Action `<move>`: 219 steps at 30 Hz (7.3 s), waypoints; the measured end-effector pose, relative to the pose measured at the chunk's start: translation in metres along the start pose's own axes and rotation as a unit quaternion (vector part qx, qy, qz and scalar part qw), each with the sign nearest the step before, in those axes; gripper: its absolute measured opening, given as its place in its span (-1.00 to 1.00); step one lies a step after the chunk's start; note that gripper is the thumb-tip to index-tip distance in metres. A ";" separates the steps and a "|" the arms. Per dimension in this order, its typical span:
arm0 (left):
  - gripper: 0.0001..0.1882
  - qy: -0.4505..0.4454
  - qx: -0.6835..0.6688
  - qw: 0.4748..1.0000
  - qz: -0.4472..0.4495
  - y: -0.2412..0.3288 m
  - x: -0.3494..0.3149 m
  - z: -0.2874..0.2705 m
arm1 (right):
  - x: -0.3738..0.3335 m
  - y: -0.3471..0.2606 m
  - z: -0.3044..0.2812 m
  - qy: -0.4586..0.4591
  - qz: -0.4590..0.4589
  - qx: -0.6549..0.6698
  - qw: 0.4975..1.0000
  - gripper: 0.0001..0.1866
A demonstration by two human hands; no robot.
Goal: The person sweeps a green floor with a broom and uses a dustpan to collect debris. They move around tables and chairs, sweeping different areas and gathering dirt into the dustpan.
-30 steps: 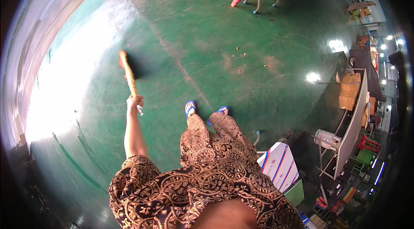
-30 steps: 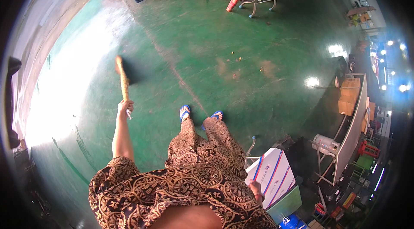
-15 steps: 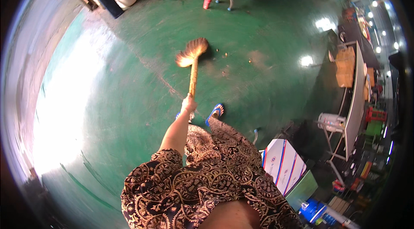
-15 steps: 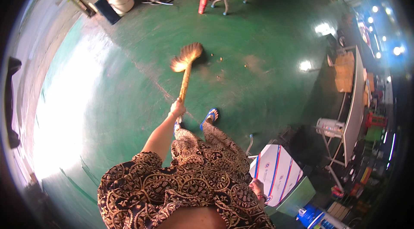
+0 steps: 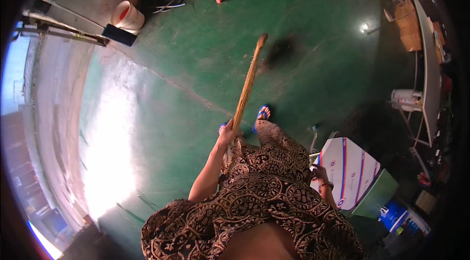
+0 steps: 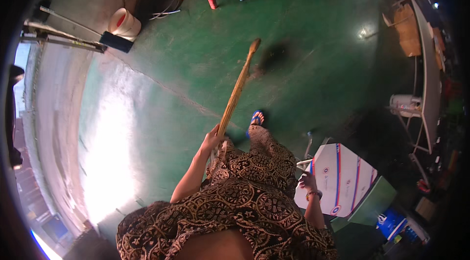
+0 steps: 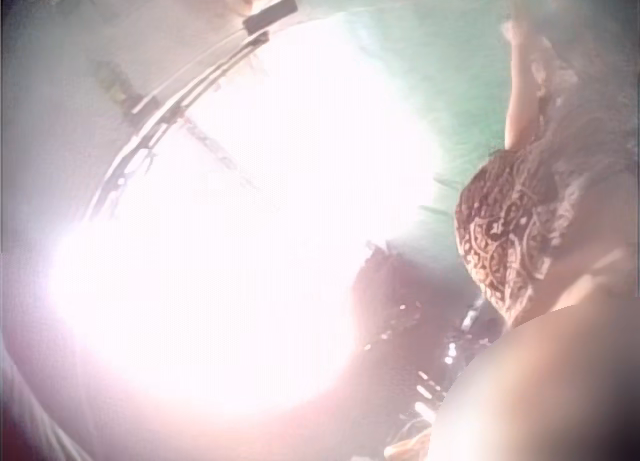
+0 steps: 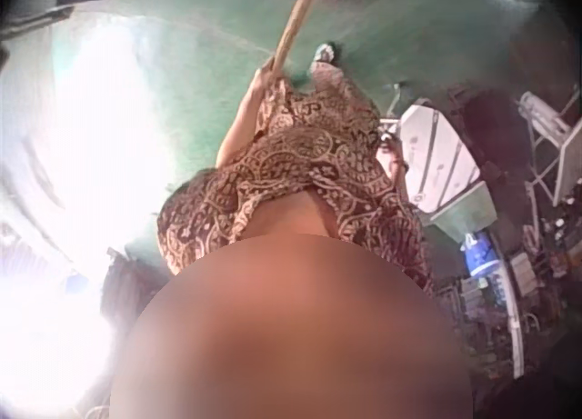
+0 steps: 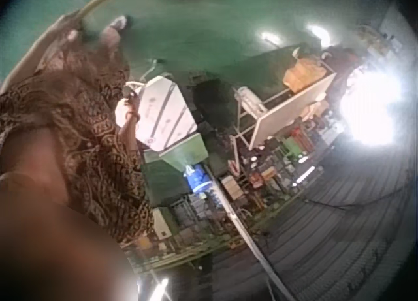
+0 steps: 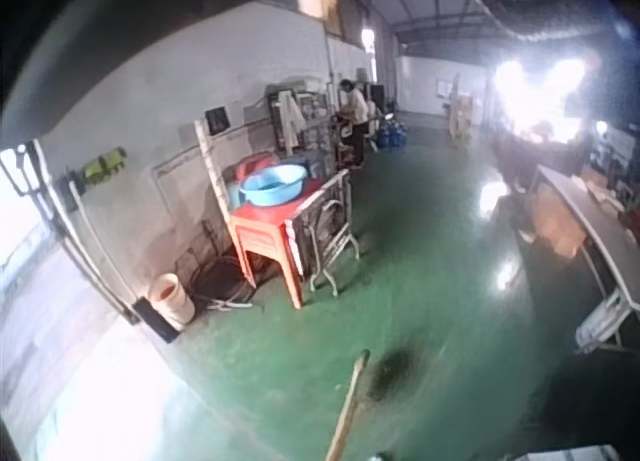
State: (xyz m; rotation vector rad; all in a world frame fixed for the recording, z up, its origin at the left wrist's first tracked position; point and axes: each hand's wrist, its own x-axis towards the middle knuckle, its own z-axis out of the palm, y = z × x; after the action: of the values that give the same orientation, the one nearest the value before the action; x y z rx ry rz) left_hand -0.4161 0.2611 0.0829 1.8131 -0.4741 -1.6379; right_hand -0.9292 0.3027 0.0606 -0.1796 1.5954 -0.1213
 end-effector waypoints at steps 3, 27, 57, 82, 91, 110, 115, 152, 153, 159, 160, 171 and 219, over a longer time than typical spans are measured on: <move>-0.29 0.027 0.004 0.999 -0.039 0.007 -0.072 -0.013 | 0.014 -0.032 0.024 0.008 -0.147 -0.195 0.970 -0.65; -0.89 -0.207 -0.162 0.936 -0.233 0.089 0.148 0.191 | -0.028 0.047 -0.006 0.099 -0.034 0.017 0.994 -0.58; -0.74 0.132 -0.243 0.954 0.112 0.154 0.176 -0.288 | 0.045 -0.185 0.110 0.077 -0.121 -0.004 0.990 -0.56; -0.29 -0.090 0.609 0.777 0.131 0.221 0.424 0.104 | -0.049 -0.075 0.255 0.193 0.041 0.225 0.954 -0.60; -0.33 -0.214 0.342 0.911 -0.081 0.291 0.268 0.077 | -0.008 -0.071 0.195 0.130 0.018 0.252 0.959 -0.62; -0.76 -0.191 -0.156 0.899 -0.363 0.227 0.269 0.266 | 0.008 -0.043 0.127 0.141 -0.047 0.308 0.940 -0.59; -0.81 -0.188 -0.327 0.799 -0.468 0.250 0.273 0.260 | 0.008 -0.020 0.130 0.155 -0.009 0.310 0.938 -0.59; -0.32 -0.361 0.413 0.813 -0.195 0.419 0.313 0.282 | 0.001 -0.107 0.193 0.203 0.063 0.391 0.896 -0.61; -0.30 -0.362 0.427 0.807 -0.187 0.439 0.310 0.282 | 0.010 -0.119 0.185 0.207 0.045 0.380 0.900 -0.61; -0.22 -0.439 0.418 0.760 -0.235 0.492 0.299 0.329 | 0.040 -0.184 0.130 0.238 -0.057 0.401 0.883 -0.63; -0.23 -0.476 0.358 0.755 -0.273 0.485 0.296 0.349 | 0.038 -0.190 0.123 0.246 -0.070 0.407 0.877 -0.63; -0.77 -0.565 0.326 0.646 -0.397 0.272 0.215 0.668 | 0.014 -0.155 0.068 0.260 0.015 0.430 0.865 -0.62; -0.84 -0.445 -0.146 0.796 -0.384 0.462 0.500 1.246 | 0.131 -0.389 -0.552 0.240 -0.010 0.477 0.846 -0.74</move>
State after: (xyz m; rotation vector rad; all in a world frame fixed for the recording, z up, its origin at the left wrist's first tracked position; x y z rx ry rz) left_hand -1.4834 -0.6707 -0.0026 0.9056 0.2132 -2.9247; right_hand -1.4687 -0.1224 0.0237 0.6623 1.8365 -1.0196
